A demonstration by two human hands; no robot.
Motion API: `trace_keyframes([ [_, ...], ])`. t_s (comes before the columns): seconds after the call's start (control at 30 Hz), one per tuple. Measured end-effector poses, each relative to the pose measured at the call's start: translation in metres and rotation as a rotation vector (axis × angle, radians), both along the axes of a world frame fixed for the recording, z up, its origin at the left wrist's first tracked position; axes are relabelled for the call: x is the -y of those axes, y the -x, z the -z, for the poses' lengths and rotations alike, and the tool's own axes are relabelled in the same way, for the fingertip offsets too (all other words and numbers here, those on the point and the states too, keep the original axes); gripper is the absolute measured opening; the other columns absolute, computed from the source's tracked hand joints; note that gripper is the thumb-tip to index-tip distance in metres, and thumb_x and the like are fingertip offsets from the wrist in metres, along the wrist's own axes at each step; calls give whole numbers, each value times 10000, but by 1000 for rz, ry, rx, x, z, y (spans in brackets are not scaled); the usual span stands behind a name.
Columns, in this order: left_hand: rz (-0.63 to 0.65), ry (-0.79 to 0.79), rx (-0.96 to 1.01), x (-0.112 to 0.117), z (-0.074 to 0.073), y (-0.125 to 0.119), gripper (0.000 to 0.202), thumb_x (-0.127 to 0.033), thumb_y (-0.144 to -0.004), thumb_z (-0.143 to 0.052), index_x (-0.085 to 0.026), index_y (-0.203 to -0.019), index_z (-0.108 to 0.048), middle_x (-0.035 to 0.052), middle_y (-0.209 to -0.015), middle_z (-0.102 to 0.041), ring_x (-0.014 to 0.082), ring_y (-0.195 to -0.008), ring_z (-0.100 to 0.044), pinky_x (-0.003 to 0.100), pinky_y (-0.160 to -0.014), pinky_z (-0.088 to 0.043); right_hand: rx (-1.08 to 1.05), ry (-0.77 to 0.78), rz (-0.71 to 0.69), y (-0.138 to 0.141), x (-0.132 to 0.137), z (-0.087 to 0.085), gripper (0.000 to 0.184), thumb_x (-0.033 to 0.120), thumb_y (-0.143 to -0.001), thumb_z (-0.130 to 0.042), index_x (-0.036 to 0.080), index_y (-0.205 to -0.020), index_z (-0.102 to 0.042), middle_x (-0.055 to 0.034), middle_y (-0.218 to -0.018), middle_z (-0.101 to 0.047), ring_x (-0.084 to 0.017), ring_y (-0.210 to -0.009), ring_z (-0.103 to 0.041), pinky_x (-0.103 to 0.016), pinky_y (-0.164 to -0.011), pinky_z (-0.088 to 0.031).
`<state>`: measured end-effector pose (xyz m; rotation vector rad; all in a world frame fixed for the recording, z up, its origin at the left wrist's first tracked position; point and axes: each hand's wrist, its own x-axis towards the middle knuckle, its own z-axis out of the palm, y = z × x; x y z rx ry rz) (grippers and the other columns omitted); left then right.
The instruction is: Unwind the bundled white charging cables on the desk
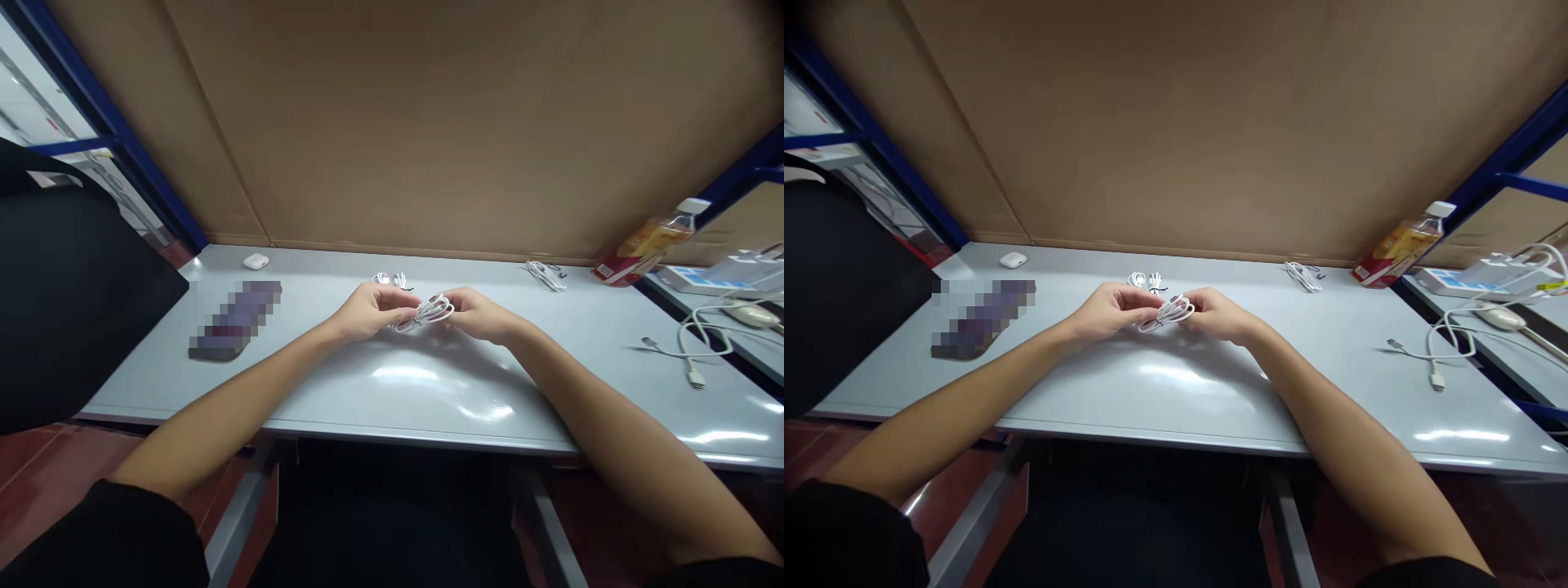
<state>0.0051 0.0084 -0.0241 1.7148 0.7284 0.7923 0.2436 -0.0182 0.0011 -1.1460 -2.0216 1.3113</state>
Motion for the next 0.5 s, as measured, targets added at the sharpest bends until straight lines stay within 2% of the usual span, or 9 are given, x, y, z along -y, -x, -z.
trace_keyframes([
  [0.1,32,53,-74,-2,0,5,429,-370,-794,-855,-159,-1157,-766,133,-1055,-793,238,-928,-743,376,-825,-569,40,-75,-11,-8,-6,1,152,373,-865,-654,224,-839,-669,-17,-806,-622,-175,-715,-514,-308,-645,-391],
  [0.2,177,118,-167,-2,2,8,554,-377,-810,-839,-168,-1300,-684,135,-997,-795,217,-833,-746,362,-757,-562,105,-200,34,-15,-10,2,273,468,-931,-611,210,-898,-693,-20,-808,-623,-167,-712,-511,-307,-653,-392],
  [0.27,218,126,-213,0,5,6,563,-391,-824,-826,-168,-1317,-667,136,-988,-795,222,-826,-750,367,-756,-556,122,-264,85,-17,-11,3,320,504,-939,-611,201,-918,-711,-34,-827,-650,-170,-717,-523,-310,-651,-395],
  [0.33,181,107,-208,3,6,2,518,-418,-844,-808,-162,-1276,-681,135,-992,-794,233,-874,-753,373,-786,-552,114,-296,130,-14,-11,6,330,508,-940,-622,193,-920,-722,-48,-846,-680,-173,-719,-539,-313,-647,-398],
  [0.43,88,39,-155,6,3,-4,398,-500,-926,-704,-153,-1120,-729,140,-1026,-789,225,-909,-736,350,-793,-530,86,-342,185,-6,-8,11,310,487,-952,-622,198,-890,-717,-44,-812,-687,-168,-694,-538,-314,-631,-389],
  [0.5,45,-7,-134,7,0,-6,411,-538,-974,-617,-152,-1031,-745,140,-1066,-781,207,-891,-714,328,-763,-509,75,-380,200,-2,-6,13,296,473,-970,-602,208,-883,-704,-44,-819,-691,-174,-700,-543,-318,-635,-388],
])
